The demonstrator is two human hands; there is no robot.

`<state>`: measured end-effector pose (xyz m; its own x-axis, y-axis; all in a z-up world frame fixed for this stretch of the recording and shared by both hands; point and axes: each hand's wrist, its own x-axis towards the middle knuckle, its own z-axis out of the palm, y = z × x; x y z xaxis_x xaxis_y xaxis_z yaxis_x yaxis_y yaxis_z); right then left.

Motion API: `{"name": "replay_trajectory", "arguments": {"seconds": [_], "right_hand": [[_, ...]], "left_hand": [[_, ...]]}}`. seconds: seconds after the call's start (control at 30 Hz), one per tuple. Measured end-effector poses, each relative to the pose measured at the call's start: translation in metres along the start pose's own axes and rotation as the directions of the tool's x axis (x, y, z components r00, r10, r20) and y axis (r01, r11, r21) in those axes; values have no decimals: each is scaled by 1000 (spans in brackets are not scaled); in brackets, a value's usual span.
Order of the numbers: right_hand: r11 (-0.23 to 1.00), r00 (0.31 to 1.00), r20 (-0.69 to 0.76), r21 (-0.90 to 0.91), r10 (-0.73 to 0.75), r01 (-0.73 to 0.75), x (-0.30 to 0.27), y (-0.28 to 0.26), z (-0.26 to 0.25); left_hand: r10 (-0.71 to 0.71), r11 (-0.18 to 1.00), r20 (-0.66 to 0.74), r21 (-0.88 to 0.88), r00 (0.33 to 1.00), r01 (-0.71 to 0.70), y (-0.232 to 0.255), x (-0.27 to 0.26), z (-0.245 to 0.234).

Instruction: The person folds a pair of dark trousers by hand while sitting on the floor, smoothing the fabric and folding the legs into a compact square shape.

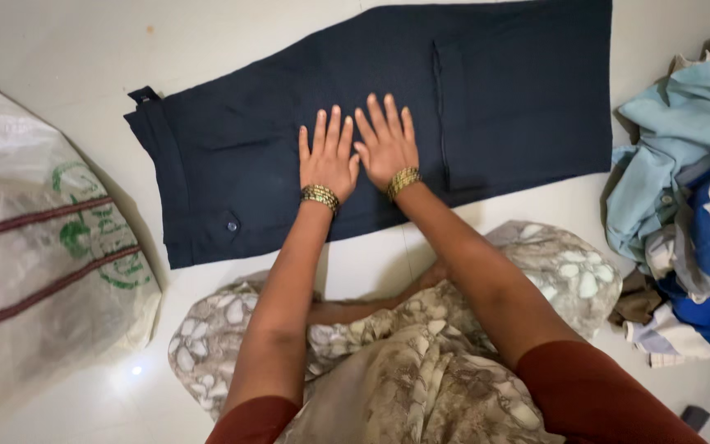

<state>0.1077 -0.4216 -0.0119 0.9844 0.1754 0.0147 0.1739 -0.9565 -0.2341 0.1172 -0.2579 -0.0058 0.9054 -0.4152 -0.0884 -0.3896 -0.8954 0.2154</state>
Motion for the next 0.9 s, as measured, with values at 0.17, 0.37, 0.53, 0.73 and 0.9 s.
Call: {"name": "replay_trajectory", "arguments": {"seconds": [0.17,0.37,0.53,0.73,0.9], "right_hand": [[1000,990,143,9,20,-21,-55,7,-9],[975,973,66,18,222,-224,-91,20,3],[968,985,157,-225,-76,111,-121,-55,21],[977,870,446,-146,208,-158,-148,-39,-39],[850,752,417,-110,510,-516,-151,-25,-46]], "left_hand": [[-91,995,35,-41,995,93,-1,-52,-5],[-448,893,4,39,894,448,-19,-102,-9],[-200,968,183,-114,963,223,41,-132,1],[-415,909,364,118,834,400,10,-167,-34],[-645,744,424,160,635,649,7,-175,-47]]}}
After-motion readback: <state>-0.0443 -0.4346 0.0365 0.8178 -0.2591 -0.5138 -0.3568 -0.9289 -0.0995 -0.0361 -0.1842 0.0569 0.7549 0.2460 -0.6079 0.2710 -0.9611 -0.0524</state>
